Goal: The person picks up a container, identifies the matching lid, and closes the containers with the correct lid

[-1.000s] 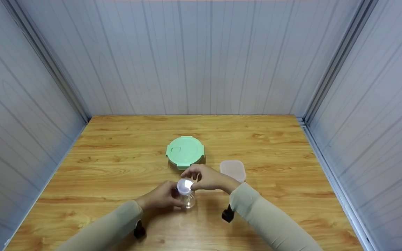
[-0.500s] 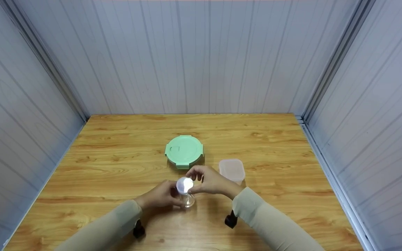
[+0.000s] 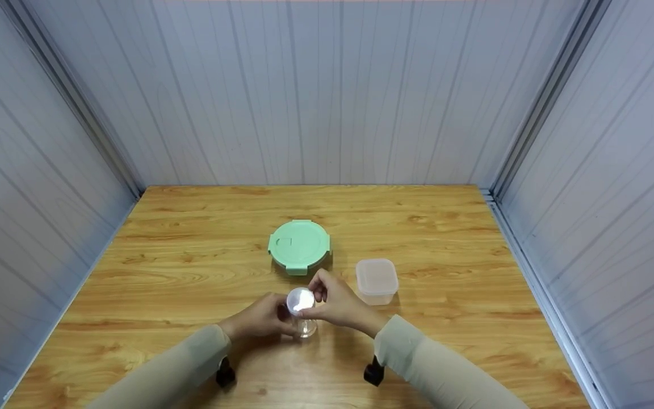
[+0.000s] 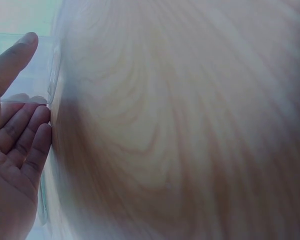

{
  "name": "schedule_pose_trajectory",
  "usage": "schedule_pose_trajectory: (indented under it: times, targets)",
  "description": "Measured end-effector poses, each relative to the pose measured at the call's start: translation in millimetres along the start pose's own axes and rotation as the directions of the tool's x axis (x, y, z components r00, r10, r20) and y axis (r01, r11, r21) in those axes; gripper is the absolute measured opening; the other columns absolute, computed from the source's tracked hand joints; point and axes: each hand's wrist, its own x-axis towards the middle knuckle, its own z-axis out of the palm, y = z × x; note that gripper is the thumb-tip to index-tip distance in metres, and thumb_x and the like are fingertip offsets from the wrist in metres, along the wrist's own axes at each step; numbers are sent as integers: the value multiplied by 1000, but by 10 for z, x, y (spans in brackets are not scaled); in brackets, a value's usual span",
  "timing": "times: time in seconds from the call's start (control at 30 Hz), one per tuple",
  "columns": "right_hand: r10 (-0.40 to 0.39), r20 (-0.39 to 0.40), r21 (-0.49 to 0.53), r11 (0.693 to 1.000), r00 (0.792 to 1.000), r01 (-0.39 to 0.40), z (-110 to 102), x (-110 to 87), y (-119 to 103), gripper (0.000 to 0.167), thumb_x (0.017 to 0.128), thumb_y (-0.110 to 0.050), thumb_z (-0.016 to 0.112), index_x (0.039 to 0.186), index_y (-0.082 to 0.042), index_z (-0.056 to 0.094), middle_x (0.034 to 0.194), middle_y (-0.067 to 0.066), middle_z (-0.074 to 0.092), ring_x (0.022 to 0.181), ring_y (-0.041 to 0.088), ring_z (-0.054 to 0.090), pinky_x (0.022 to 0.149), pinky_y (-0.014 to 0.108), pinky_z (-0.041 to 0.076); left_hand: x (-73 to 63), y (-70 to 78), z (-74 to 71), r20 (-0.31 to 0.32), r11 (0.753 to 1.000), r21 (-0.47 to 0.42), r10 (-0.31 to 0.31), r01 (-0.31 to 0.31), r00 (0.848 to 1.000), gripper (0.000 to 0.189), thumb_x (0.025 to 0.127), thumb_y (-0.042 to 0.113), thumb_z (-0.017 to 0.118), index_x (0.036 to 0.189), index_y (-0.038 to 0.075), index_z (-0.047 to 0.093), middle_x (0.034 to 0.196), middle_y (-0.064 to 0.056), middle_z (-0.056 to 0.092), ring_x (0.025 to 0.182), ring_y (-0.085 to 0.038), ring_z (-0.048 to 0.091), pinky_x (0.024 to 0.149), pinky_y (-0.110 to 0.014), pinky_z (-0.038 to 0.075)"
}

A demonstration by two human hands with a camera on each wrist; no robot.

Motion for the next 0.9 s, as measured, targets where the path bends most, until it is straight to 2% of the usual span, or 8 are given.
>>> schedule_pose_trajectory:
  times: [0.13,0.3,0.37,0.6,0.77,0.9]
  targets:
    - [-12,18,-28,1000,1000,12,-23,23,15,49,84,-18,95,116,-1,62,96,10,59,83,12,51,72,20,41,1,-4,-3,5,1000,4,-8,8,1000,33,81,13,96,107,3,78,94,-14,77,78,-4,62,72,-18,52]
    - [-16,105,-50,999,994,21,-107,96,-3,57,86,-21,93,129,1,63,104,7,61,92,23,54,78,23,46,9,0,-4,5,1000,10,-21,20,1000,32,81,14,96,106,3,78,95,-14,78,80,-6,62,73,-19,53]
    - [-12,149,-53,998,989,20,-150,127,-9,57,87,-22,92,132,-1,64,107,6,62,96,25,55,82,26,48,17,1,-4,4,1000,12,-22,22,1000,32,81,14,96,106,4,78,96,-15,78,81,-8,62,74,-19,52]
    - [-35,275,-57,997,961,53,-266,198,49,59,87,-22,87,139,-5,66,116,6,65,103,21,54,90,34,49,35,3,6,14,999,31,-36,36,999,31,82,16,95,108,9,79,99,-12,78,83,-4,61,75,-18,51]
    - [-62,298,-52,995,953,81,-296,216,46,58,85,-20,85,139,-7,68,121,10,70,104,21,55,92,38,49,33,-10,7,10,999,22,-26,26,1000,31,82,15,95,106,4,79,96,-13,78,81,-3,61,75,-19,53]
    - [-65,273,-85,992,960,91,-272,213,42,53,84,-24,89,133,-12,71,120,5,72,101,17,57,90,36,49,23,-17,2,6,1000,15,-23,22,1000,32,82,15,96,108,6,79,98,-12,79,83,-5,63,77,-19,53]
